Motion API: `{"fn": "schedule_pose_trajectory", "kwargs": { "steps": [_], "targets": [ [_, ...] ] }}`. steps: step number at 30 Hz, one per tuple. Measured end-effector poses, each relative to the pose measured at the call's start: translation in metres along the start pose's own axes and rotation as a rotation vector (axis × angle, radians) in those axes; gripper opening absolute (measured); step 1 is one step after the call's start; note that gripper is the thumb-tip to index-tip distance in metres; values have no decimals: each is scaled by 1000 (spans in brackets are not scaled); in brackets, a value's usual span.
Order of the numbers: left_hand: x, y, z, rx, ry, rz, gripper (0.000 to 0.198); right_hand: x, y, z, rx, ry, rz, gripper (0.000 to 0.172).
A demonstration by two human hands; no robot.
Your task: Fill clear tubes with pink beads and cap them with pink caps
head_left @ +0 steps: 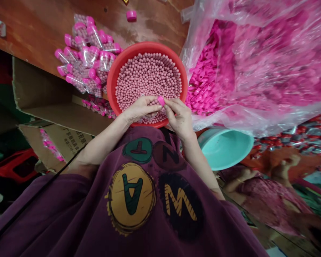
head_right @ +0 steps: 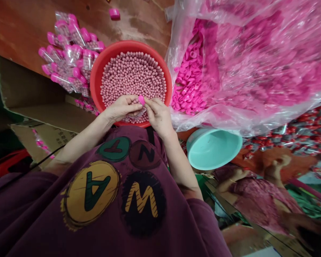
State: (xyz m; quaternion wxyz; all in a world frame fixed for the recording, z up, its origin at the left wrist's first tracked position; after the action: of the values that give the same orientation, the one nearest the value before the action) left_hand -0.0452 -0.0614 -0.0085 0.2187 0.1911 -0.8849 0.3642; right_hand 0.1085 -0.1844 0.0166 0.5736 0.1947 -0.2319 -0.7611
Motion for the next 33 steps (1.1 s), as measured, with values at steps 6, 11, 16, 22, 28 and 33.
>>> {"fn": "schedule_pose_trajectory", "kwargs": {
  "steps": [6,11,16,22,28,33],
  "targets": [
    [3,5,-5,-19,-39,-73,44,3,3,5,21,-25,-19,41],
    [0,6,-12,-67,-60,-45,48,4,-1,6,-58,-84,-92,40],
    [-4,2,-4,-23,-21,23,53,0,-2,10,0,-63,-61,39],
    [-1,2,0,0,-42,15,52,-4,0,9,-31,-66,-20,39],
    [-1,1,3,-99,-80,-114,35,-3,-5,12,-8,-76,-16,40],
    [-7,2,3,-191,-136,-196,26,-2,-12,12,-31,-90,-4,39]
  ]
}}
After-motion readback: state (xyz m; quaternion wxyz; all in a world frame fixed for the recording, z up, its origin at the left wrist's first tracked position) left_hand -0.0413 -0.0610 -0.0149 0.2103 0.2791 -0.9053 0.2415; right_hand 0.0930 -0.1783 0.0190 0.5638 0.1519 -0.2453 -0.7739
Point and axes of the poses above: each hand's wrist, its own x-axis away from the middle knuckle, its own y-axis out of the back of the hand, z = x × y, the point moved 2 cm from there along -x, towards the middle knuckle, and after that the axes turned 1 degree about z, right-handed, at the moved point
